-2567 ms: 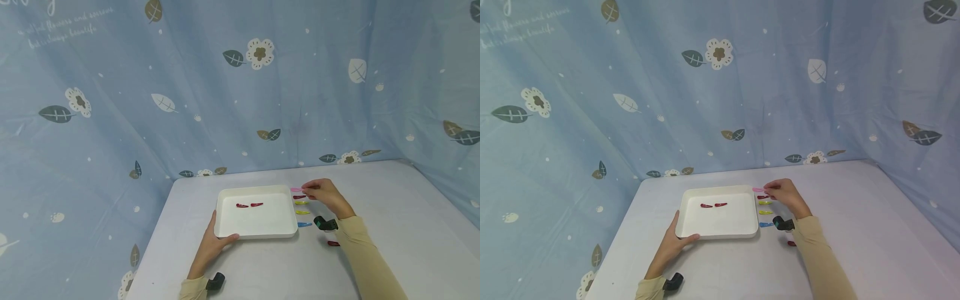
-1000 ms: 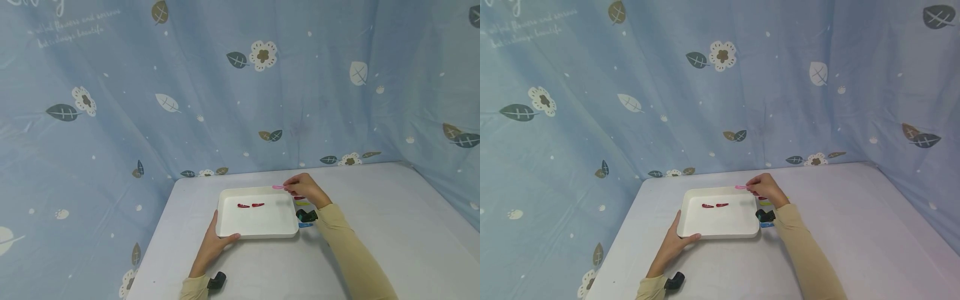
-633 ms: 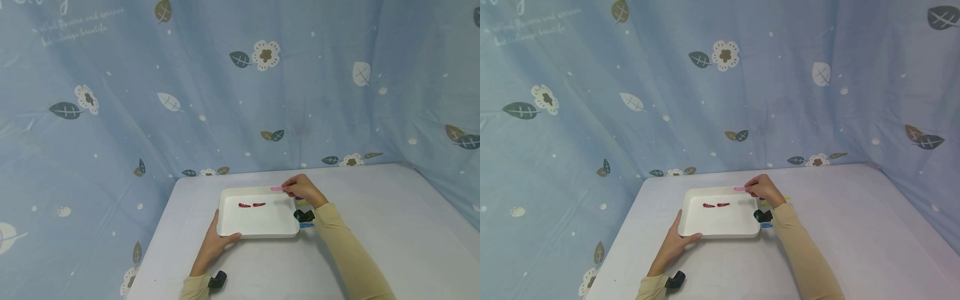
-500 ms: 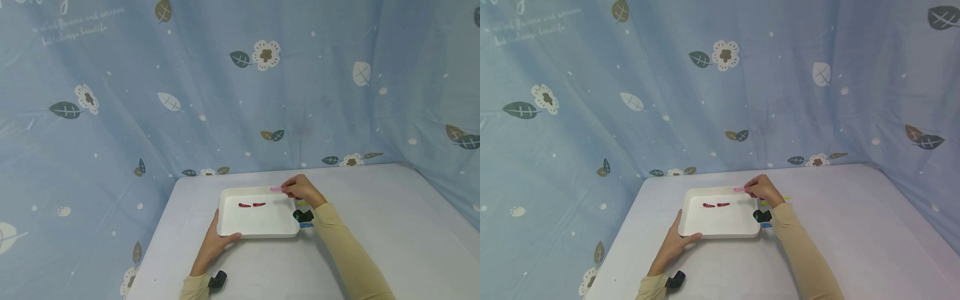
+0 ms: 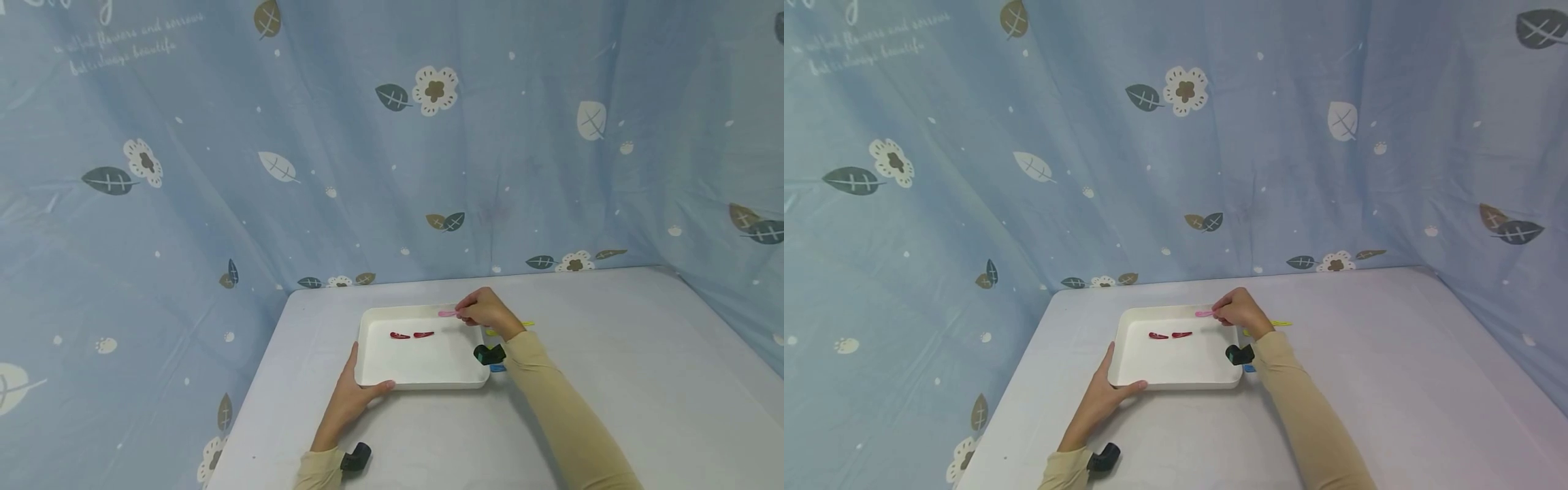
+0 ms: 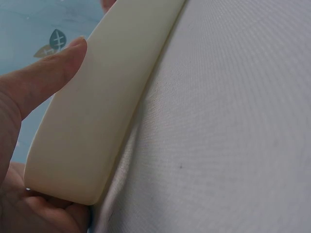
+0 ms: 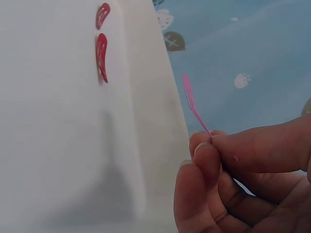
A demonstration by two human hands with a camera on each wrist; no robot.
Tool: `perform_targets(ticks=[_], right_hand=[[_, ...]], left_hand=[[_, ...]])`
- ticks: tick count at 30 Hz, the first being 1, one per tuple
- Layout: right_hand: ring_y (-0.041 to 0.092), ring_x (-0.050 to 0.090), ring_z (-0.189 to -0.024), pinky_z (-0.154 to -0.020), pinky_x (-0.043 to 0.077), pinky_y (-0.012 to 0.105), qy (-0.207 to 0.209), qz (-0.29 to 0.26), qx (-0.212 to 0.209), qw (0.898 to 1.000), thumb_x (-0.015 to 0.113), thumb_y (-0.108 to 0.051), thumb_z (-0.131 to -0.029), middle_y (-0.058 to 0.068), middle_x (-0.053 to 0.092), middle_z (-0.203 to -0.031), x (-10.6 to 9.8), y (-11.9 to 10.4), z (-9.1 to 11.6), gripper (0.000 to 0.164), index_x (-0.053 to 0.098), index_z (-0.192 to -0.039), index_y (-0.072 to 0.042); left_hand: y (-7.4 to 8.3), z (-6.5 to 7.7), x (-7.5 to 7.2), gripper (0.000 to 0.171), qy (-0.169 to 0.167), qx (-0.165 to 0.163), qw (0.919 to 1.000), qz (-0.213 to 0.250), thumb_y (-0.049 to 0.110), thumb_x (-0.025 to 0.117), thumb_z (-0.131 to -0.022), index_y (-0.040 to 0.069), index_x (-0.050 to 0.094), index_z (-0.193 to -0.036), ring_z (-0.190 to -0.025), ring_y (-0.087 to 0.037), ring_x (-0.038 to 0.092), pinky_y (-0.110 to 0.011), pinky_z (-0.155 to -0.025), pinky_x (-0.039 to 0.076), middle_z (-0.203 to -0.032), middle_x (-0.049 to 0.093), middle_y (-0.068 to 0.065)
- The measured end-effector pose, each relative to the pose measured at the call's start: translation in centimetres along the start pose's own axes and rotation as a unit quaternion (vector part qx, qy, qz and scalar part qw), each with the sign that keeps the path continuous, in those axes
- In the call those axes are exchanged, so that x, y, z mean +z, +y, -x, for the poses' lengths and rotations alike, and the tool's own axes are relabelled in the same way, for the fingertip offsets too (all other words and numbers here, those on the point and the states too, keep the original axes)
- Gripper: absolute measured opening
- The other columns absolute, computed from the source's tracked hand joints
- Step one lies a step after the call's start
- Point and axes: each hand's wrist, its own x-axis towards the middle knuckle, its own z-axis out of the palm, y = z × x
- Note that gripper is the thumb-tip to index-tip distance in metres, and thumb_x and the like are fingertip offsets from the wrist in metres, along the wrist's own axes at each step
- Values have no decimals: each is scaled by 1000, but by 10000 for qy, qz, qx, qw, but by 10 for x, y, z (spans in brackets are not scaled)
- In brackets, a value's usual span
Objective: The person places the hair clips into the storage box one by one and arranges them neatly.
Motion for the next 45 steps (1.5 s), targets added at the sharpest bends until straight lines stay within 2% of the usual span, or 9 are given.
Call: perform_targets(ticks=[4,12,22,30,34,39,45], right_hand=[[15,64,-75,-68,59,21,-11,39,-2,10000,68,-6,-98,15,75,-99,3,0,-1,18,75,-110,4],[16,64,-75,-69,59,22,-16,290,-75,9996,65,-5,-98,17,74,-99,8,-3,1,18,75,-108,5],[17,62,-76,-66,55,21,-10,522,137,9985,66,-5,-95,14,71,-97,13,-4,-4,16,76,-105,3],[15,58,-68,-59,50,22,-58,840,-175,9963,66,-2,-93,10,69,-82,17,-7,1,15,76,-103,5],[14,57,-66,-58,48,23,-7,1041,-224,9943,66,0,-92,10,69,-80,19,-8,3,14,76,-100,5],[20,59,-77,-64,49,27,17,1390,-257,9900,64,2,-89,14,71,-92,22,-9,2,15,76,-98,3],[26,62,-88,-78,55,41,-12,1767,-320,9837,65,0,-87,14,72,-98,25,-9,1,11,75,-93,0]], left_hand=[[-1,0,0,129,17,-64,10000,-12,39,93,-75,5,9,-166,-158,-46,22,-70,-124,24,-173,18,-20],[-2,0,-1,129,2,-122,9999,-35,42,92,-75,6,8,-167,-159,-46,21,-70,-123,24,-173,17,-19],[-1,-1,0,129,35,-95,9999,-2,41,93,-75,6,9,-167,-159,-45,22,-69,-124,24,-173,18,-20],[-4,-2,1,129,10,10,10000,-21,42,92,-75,5,9,-167,-159,-44,22,-69,-124,25,-173,17,-19],[-4,-3,1,129,6,53,10000,-17,41,92,-75,6,9,-167,-159,-44,22,-69,-124,25,-173,17,-19],[-4,-2,1,129,10,44,10000,19,41,93,-75,6,9,-167,-159,-44,22,-69,-124,24,-173,18,-19],[-3,-1,1,129,-2,70,9999,85,39,93,-74,6,9,-167,-159,-44,22,-69,-125,24,-173,18,-19]])
